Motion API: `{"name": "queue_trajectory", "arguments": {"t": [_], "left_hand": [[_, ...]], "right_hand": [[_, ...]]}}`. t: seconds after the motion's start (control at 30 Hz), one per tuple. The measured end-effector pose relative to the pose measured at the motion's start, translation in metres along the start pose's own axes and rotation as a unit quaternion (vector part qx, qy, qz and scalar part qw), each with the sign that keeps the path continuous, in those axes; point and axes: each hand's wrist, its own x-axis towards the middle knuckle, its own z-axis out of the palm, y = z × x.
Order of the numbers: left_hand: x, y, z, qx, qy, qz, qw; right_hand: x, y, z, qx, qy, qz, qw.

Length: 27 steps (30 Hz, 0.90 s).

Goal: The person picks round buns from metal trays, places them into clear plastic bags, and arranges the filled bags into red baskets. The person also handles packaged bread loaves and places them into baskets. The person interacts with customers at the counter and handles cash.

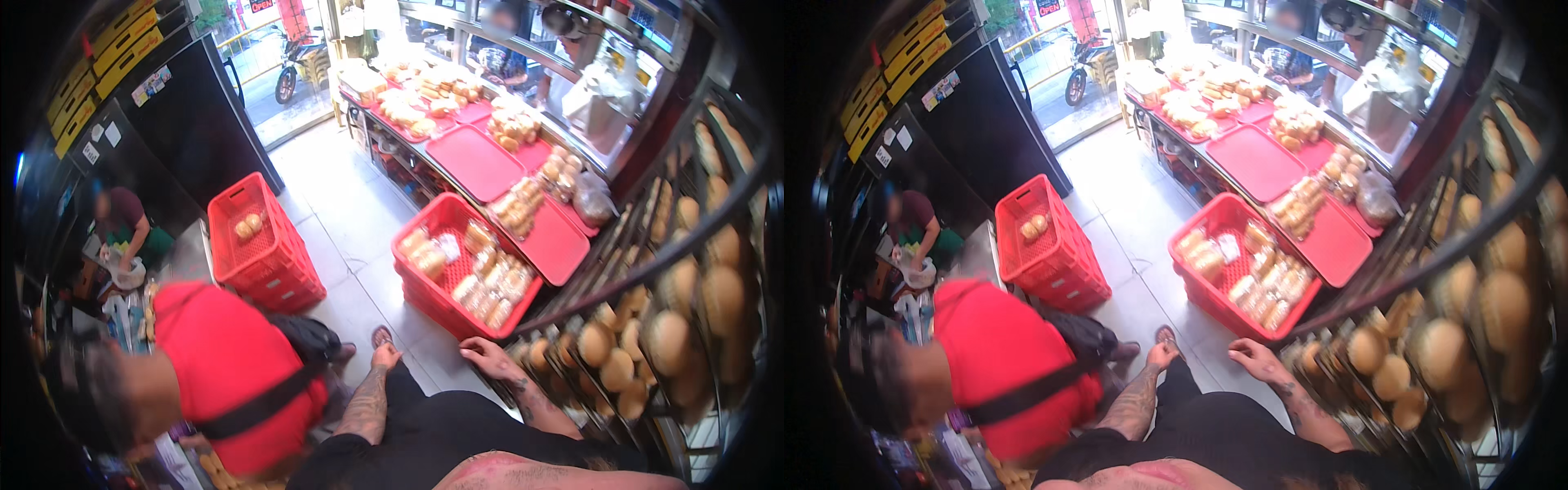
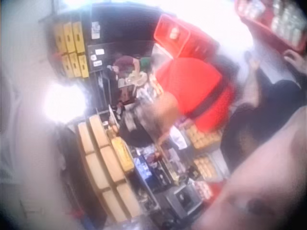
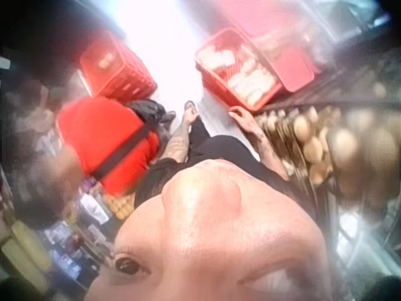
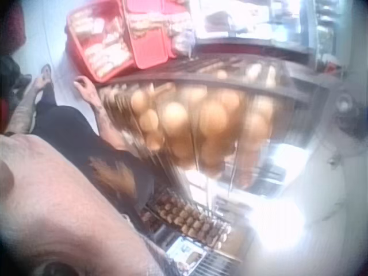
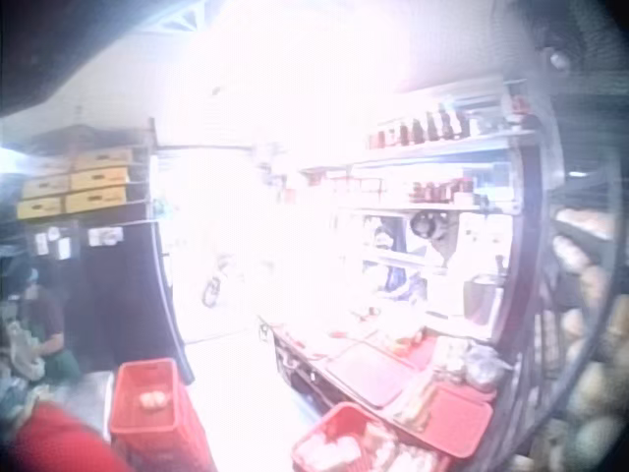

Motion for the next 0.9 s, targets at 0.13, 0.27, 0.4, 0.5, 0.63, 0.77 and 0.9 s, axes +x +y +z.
{"name": "queue_trajectory", "arguments": {"t": [0.13,0.27,0.4,0.5,0.63,0.77,0.9], "left_hand": [[0.132,-0.061,-0.059,0.024,0.019,-0.124,0.992],[0.234,-0.039,-0.132,-0.032,-0.022,-0.07,0.997],[0.322,0.011,-0.205,-0.031,-0.13,-0.064,0.989],[0.366,0.025,-0.241,-0.072,-0.103,-0.021,0.992],[0.406,0.0,-0.285,-0.057,-0.011,0.027,0.998],[0.453,-0.062,-0.342,0.011,-0.188,-0.139,0.972],[0.532,-0.087,-0.409,0.215,-0.293,-0.146,0.92]], "right_hand": [[0.081,-0.02,-0.01,0.005,0.121,0.11,0.987],[0.15,-0.054,-0.016,0.001,0.09,0.169,0.982],[0.217,-0.082,-0.038,-0.038,0.071,0.094,0.992],[0.277,-0.093,-0.054,-0.084,0.11,0.11,0.984],[0.368,-0.105,-0.068,-0.115,0.108,0.08,0.984],[0.467,-0.107,-0.077,-0.037,0.164,0.095,0.981],[0.58,-0.121,-0.065,-0.042,0.206,0.16,0.965]]}}
